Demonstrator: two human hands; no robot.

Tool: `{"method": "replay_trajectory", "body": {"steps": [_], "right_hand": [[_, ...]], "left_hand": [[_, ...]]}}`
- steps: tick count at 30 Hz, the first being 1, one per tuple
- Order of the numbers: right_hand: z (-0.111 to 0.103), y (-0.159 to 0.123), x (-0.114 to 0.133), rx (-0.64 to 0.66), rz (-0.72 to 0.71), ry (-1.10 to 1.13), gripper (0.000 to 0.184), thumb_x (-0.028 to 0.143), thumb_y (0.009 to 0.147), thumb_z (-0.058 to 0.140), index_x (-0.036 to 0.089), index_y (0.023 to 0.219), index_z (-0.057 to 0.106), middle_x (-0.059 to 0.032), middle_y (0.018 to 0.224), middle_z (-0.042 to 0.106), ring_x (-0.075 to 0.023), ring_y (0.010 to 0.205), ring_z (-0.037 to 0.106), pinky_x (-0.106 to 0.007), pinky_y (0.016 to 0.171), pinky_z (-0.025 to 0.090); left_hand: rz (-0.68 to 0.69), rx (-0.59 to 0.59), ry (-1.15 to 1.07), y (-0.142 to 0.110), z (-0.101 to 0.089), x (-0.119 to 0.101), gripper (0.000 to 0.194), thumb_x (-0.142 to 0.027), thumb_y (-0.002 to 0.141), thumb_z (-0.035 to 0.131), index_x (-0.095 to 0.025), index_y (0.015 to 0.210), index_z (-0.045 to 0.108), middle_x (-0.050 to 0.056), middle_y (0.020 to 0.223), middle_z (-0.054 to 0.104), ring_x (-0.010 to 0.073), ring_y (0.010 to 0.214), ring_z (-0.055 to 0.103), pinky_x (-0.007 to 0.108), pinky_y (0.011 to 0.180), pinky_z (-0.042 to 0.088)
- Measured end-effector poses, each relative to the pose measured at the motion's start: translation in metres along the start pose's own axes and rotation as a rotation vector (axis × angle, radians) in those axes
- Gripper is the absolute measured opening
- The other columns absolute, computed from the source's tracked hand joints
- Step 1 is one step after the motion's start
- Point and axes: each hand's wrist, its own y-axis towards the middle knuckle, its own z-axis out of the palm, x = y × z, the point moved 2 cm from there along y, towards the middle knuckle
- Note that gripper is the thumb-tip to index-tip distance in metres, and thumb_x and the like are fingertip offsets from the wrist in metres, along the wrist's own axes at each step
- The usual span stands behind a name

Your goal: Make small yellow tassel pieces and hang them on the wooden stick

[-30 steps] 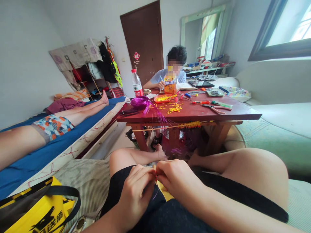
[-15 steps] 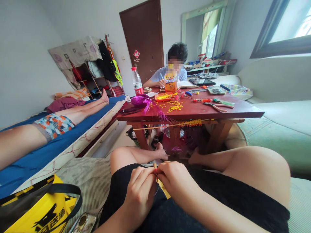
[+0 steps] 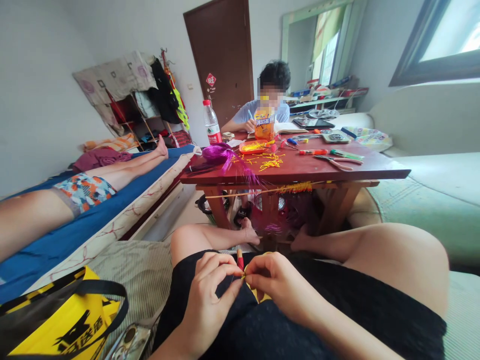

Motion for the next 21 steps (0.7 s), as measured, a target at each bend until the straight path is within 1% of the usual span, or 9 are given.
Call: {"method": "replay_trajectory", "body": {"steps": [4, 8, 12, 15, 17, 18, 20, 21], "right_hand": [[0.002, 0.0, 0.001, 0.011, 0.047, 0.074, 0.024, 0.036, 0.068, 0.06, 0.014, 0.058, 0.055, 0.0041, 0.051, 0.046, -0.0079, 0.045, 0.042, -0.021, 0.045, 0.032], [0.004, 0.0, 0.003, 0.013, 0.087, 0.092, 0.026, 0.038, 0.065, 0.061, 0.015, 0.057, 0.053, 0.0043, 0.05, 0.045, -0.0076, 0.044, 0.041, -0.021, 0.044, 0.032], [0.004, 0.001, 0.002, -0.017, 0.057, 0.05, 0.025, 0.038, 0.066, 0.058, 0.016, 0.057, 0.053, 0.004, 0.052, 0.045, -0.0088, 0.046, 0.043, -0.022, 0.046, 0.035], [0.005, 0.0, -0.001, -0.027, 0.027, 0.016, 0.022, 0.034, 0.07, 0.057, 0.016, 0.059, 0.053, 0.0038, 0.053, 0.045, -0.0098, 0.048, 0.045, -0.023, 0.049, 0.037], [0.006, -0.002, -0.002, -0.048, 0.019, -0.071, 0.02, 0.031, 0.073, 0.054, 0.016, 0.059, 0.052, 0.0037, 0.053, 0.046, -0.0107, 0.05, 0.045, -0.023, 0.049, 0.036], [0.007, -0.003, -0.001, -0.073, 0.007, -0.155, 0.019, 0.029, 0.074, 0.052, 0.017, 0.059, 0.052, 0.0031, 0.054, 0.047, -0.0114, 0.051, 0.046, -0.023, 0.049, 0.036], [0.009, -0.006, 0.001, -0.143, -0.054, -0.388, 0.018, 0.023, 0.078, 0.049, 0.017, 0.061, 0.053, 0.0006, 0.058, 0.053, -0.0136, 0.055, 0.048, -0.025, 0.052, 0.037], [0.01, -0.007, 0.003, -0.178, -0.107, -0.516, 0.018, 0.021, 0.079, 0.046, 0.017, 0.063, 0.055, -0.0012, 0.061, 0.056, -0.0151, 0.059, 0.05, -0.026, 0.055, 0.038]], "left_hand": [[0.015, -0.02, -0.006, -0.001, 0.001, -0.001, 0.01, -0.009, 0.071, 0.063, -0.018, 0.073, 0.061, 0.001, 0.075, 0.062, 0.0181, 0.075, 0.053, 0.033, 0.068, 0.041], [0.001, -0.017, -0.016, -0.001, 0.0, -0.001, 0.008, -0.01, 0.072, 0.062, -0.018, 0.071, 0.061, 0.001, 0.073, 0.062, 0.0177, 0.074, 0.052, 0.033, 0.068, 0.04], [-0.021, -0.016, -0.037, -0.001, 0.0, -0.001, 0.009, -0.01, 0.072, 0.06, -0.018, 0.069, 0.06, 0.001, 0.071, 0.062, 0.0175, 0.073, 0.052, 0.032, 0.066, 0.04], [-0.042, -0.006, -0.068, -0.002, 0.001, -0.001, 0.008, -0.011, 0.072, 0.058, -0.018, 0.069, 0.06, 0.001, 0.07, 0.062, 0.018, 0.073, 0.052, 0.032, 0.067, 0.04], [-0.091, 0.003, -0.121, -0.002, 0.004, -0.001, 0.009, -0.01, 0.072, 0.056, -0.017, 0.068, 0.058, 0.001, 0.07, 0.061, 0.0183, 0.074, 0.052, 0.033, 0.069, 0.04], [-0.134, 0.004, -0.159, -0.002, 0.005, 0.0, 0.01, -0.009, 0.071, 0.055, -0.017, 0.067, 0.057, 0.002, 0.07, 0.061, 0.0183, 0.074, 0.051, 0.033, 0.071, 0.04], [-0.249, 0.006, -0.255, -0.002, 0.008, 0.003, 0.009, -0.01, 0.07, 0.054, -0.017, 0.063, 0.054, 0.002, 0.069, 0.059, 0.018, 0.073, 0.051, 0.033, 0.072, 0.039], [-0.324, 0.019, -0.313, -0.001, 0.01, 0.005, 0.009, -0.011, 0.069, 0.053, -0.017, 0.061, 0.053, 0.002, 0.068, 0.057, 0.0176, 0.072, 0.05, 0.031, 0.07, 0.039]]}}
